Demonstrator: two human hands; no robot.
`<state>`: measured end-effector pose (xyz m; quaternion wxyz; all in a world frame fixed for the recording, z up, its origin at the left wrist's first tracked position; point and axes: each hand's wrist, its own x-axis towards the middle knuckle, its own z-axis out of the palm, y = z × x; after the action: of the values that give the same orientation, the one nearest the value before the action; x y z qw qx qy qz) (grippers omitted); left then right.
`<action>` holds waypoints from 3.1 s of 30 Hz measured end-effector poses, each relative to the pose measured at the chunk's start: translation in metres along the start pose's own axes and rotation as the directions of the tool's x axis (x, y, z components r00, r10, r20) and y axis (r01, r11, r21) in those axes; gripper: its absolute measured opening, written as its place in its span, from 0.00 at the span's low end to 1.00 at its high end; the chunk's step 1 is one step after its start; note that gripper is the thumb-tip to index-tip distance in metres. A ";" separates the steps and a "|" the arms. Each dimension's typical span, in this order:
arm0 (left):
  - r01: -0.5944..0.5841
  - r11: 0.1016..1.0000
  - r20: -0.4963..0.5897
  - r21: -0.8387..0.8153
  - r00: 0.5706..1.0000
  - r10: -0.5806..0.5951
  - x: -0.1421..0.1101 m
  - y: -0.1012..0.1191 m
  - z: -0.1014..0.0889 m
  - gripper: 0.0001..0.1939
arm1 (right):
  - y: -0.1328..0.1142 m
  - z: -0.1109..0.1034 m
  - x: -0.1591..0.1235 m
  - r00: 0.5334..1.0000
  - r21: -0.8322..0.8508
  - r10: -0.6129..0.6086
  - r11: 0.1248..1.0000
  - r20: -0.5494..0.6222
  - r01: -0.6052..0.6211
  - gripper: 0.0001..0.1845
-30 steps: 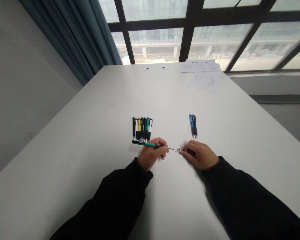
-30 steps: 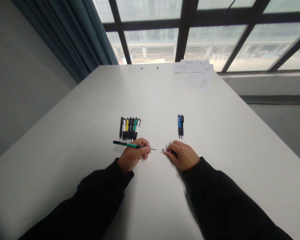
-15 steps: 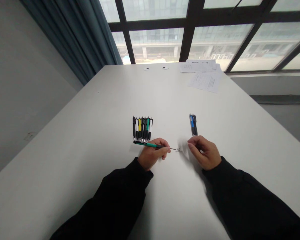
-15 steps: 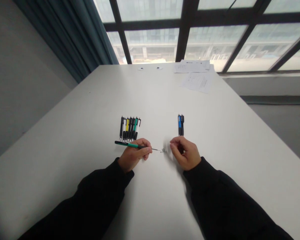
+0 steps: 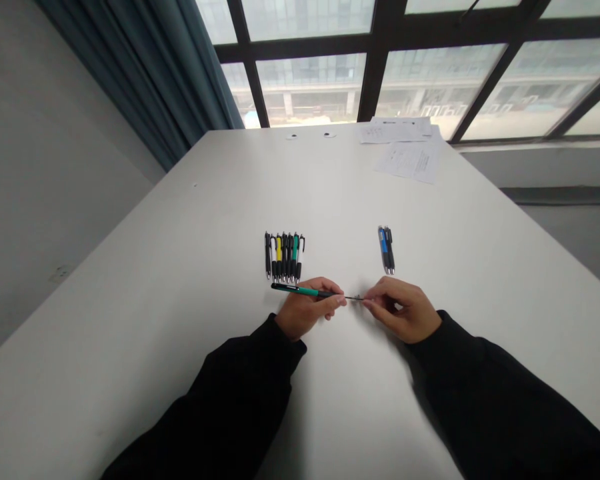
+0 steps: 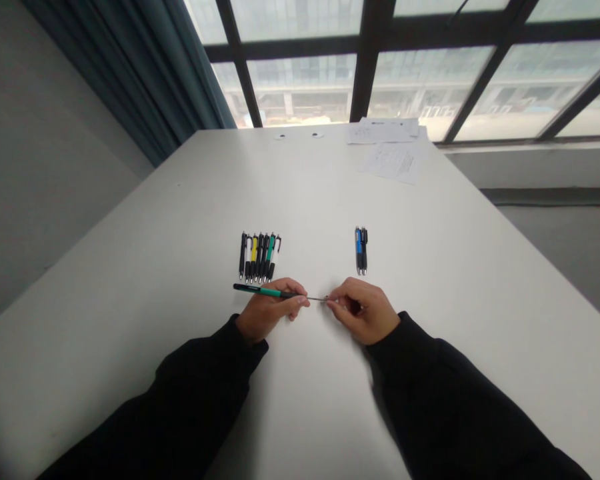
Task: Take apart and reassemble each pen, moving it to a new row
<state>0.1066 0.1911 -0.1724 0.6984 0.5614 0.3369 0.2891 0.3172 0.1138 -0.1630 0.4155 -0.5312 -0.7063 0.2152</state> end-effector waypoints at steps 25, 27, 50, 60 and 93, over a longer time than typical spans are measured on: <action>0.084 0.852 0.034 -0.517 0.996 -0.077 -0.004 0.007 -0.002 0.19 | 0.029 -0.025 -0.005 0.970 -0.260 0.067 0.966 0.232 -0.005 0.07; 0.079 0.827 0.038 -0.557 0.997 -0.069 -0.004 0.007 -0.002 0.19 | 0.029 -0.024 -0.005 0.972 -0.272 0.070 0.962 0.226 -0.006 0.07; 0.066 0.786 0.064 -0.615 0.997 -0.033 -0.003 0.002 -0.005 0.15 | 0.026 -0.024 -0.004 0.965 -0.305 0.075 0.952 0.252 0.006 0.05; 0.191 0.824 0.129 -0.533 0.981 -0.144 -0.008 -0.008 0.014 0.22 | -0.008 -0.008 -0.012 0.996 -0.093 -0.074 0.993 0.053 0.078 0.13; -0.404 0.530 0.185 0.745 0.889 0.418 -0.013 -0.011 -0.012 0.10 | 0.023 -0.030 -0.025 0.985 -0.199 0.085 0.979 0.150 -0.054 0.07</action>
<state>0.0895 0.1853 -0.1832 0.3023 0.8639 0.2909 0.2787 0.3574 0.0942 -0.1720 0.2970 -0.5749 -0.7354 0.2010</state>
